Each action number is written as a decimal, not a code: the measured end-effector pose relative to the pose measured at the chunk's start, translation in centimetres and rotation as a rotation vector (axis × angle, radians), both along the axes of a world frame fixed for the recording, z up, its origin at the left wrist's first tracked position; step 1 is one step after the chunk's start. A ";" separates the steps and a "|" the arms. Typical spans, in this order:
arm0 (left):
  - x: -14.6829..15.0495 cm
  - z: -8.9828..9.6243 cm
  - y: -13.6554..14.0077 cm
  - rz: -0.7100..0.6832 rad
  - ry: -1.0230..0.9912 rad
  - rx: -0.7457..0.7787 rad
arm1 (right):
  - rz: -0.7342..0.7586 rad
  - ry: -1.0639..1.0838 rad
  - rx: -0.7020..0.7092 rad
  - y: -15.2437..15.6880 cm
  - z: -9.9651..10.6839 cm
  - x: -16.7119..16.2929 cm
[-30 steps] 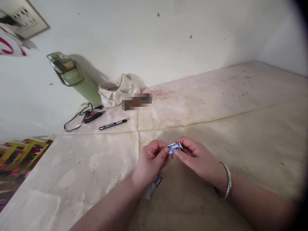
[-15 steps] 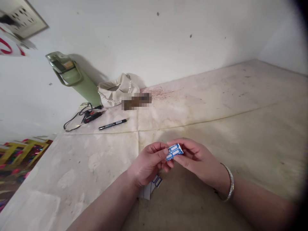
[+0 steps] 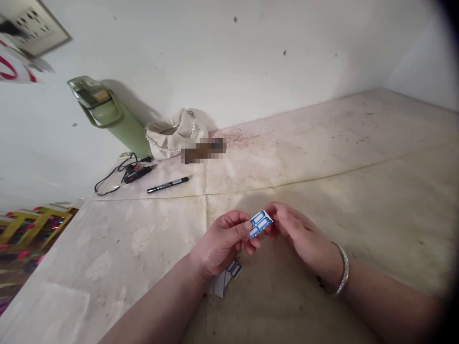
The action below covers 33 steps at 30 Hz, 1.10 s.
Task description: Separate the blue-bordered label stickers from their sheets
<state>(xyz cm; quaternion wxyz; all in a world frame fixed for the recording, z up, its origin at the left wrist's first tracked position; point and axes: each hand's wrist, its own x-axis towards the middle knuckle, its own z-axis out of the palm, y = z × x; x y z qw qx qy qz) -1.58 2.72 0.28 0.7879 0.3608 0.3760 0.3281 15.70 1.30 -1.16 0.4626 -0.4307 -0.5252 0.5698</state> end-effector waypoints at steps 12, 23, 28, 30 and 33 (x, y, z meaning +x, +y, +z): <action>0.5 0.0 -0.5 -0.003 0.117 0.115 | 0.079 -0.124 0.032 0.1 0.9 -0.1; 0.6 0.0 -0.5 -0.025 0.130 0.157 | 0.114 -0.133 -0.034 0.2 1.4 -0.6; 0.8 0.6 -0.6 -0.019 0.198 0.178 | 0.092 -0.149 -0.046 0.2 1.2 -0.4; 0.9 0.9 -0.7 -0.009 0.269 0.204 | 0.068 -0.194 -0.048 0.3 1.0 -0.3; 0.8 1.1 -0.7 -0.001 0.378 0.243 | 0.041 -0.262 -0.049 0.3 0.7 -0.3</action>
